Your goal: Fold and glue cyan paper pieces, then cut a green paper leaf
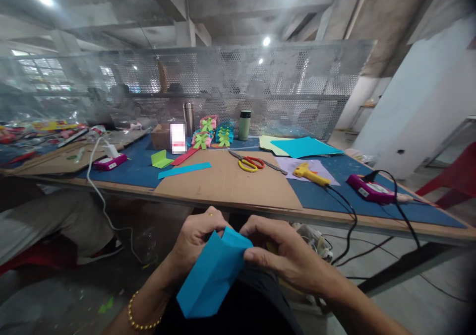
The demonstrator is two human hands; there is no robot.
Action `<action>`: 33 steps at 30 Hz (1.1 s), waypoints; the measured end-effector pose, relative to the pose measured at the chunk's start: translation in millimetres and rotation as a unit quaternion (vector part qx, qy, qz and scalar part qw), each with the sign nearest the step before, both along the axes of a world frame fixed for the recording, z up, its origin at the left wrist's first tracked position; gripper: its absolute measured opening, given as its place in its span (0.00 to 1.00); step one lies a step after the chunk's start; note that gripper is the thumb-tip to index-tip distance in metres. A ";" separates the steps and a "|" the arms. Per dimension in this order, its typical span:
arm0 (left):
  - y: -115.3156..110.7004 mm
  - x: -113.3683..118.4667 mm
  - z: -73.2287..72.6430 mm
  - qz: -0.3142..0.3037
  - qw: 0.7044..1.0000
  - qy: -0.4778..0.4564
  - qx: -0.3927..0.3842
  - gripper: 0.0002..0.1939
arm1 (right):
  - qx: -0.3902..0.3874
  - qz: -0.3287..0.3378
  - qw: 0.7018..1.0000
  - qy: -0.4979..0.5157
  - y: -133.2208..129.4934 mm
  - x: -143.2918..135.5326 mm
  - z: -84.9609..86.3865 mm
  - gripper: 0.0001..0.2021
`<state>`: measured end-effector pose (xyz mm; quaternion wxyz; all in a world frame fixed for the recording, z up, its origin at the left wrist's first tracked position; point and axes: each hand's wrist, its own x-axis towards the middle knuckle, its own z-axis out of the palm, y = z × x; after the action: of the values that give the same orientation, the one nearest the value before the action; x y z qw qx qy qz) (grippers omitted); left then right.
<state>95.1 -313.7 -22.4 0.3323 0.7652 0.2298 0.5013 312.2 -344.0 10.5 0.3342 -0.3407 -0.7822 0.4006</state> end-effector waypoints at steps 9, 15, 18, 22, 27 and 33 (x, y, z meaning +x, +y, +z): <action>4.0 -6.7 9.5 -0.022 0.993 0.080 -0.079 0.05 | -0.158 0.033 0.978 0.133 15.0 0.0 -17.4 0.16; 3.8 -9.7 6.8 -0.083 0.976 0.127 -0.157 0.07 | -0.148 0.024 0.981 0.126 22.9 0.1 -18.3 0.18; 8.9 -7.4 5.0 -0.064 0.976 0.082 -0.193 0.08 | -0.054 -0.055 0.994 0.078 26.7 3.0 -22.4 0.19; 27.9 -2.5 3.6 0.068 0.971 -0.029 -0.225 0.09 | 0.189 -0.176 0.966 -0.014 17.0 5.8 -26.8 0.21; 51.7 14.2 3.4 0.172 0.949 -0.113 -0.239 0.14 | 0.378 -0.170 0.900 -0.132 10.1 -12.2 -39.4 0.47; 51.7 35.4 9.6 0.109 0.946 -0.142 -0.270 0.09 | 0.451 -0.238 0.854 -0.105 39.8 -21.6 -61.6 0.30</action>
<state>130.5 -262.0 -12.9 0.4994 0.5381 0.3890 0.5565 290.6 -304.1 -51.1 0.4522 -0.3689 -0.8023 -0.1258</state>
